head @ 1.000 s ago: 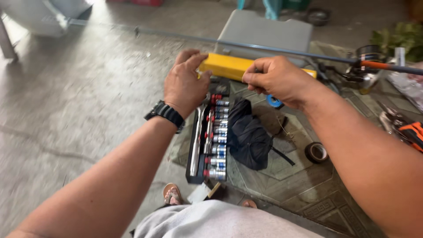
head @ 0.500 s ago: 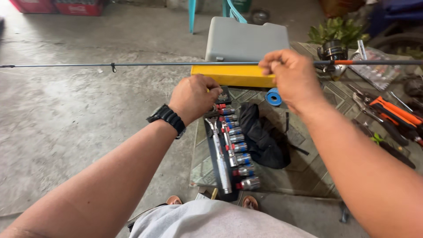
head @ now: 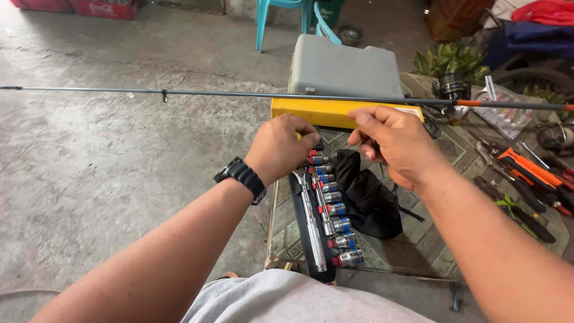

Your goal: The person ties a fishing line to a hook, uses pliers to secure the knot, attaches the line to a fishing rod, and then places a yellow bait onto the hook.

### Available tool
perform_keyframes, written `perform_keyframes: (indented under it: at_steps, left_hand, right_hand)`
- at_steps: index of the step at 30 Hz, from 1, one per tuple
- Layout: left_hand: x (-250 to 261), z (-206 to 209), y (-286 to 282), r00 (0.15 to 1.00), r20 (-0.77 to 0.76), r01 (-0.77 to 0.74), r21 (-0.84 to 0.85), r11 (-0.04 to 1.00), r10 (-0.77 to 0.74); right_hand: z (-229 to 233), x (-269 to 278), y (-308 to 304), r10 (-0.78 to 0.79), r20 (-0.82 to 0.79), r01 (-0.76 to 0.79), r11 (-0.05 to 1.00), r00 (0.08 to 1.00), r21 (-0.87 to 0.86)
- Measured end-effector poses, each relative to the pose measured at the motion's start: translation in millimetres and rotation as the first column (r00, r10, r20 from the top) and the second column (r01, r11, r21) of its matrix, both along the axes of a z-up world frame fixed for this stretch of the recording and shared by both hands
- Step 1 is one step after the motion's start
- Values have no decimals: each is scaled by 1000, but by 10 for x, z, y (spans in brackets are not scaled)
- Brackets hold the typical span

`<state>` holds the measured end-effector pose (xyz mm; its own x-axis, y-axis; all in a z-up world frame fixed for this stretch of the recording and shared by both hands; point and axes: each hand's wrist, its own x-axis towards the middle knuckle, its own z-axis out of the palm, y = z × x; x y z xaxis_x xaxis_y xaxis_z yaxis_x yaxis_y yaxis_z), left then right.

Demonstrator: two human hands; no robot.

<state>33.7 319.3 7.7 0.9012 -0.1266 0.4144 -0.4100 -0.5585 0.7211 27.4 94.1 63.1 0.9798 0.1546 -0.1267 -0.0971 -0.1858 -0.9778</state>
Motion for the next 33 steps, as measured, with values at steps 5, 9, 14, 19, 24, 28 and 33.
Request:
perform_keyframes:
  at_steps: [5,9,14,19,24,28,33]
  left_hand:
    - [-16,40,-135,850,-426,-72,-676,734,-309]
    - [-204,194,-186,840,-404,-278,-893,353,-361]
    - [-552,354,-190,902,-293,-297,-954,35,-317]
    - [-727,265,-375,830,-465,-482,-876,22,-308]
    - [-595,67,-658,728,-559,-544,-823,162,-397]
    - [-463,37,-816,831,-519,-413,-817,402,-202]
    - [-513,212,-547,780,-589,-489,-784,382,-210]
  right_hand:
    - [-125,128,44,216,-80,-224,967,973,-121]
    - [-267,192,56,218,-65,-224,967,974,-123]
    - [-230,221,-96,159,-104,-152,986,982,74]
    - [-235,238,-126,190,-134,-182,981,973,72]
    - [-354,253,-79,327,-281,-258,932,902,255]
    - [-459,201,-46,340,-381,-226,922,860,314]
    - [-92,503,-172,337,-155,-319,939,929,127]
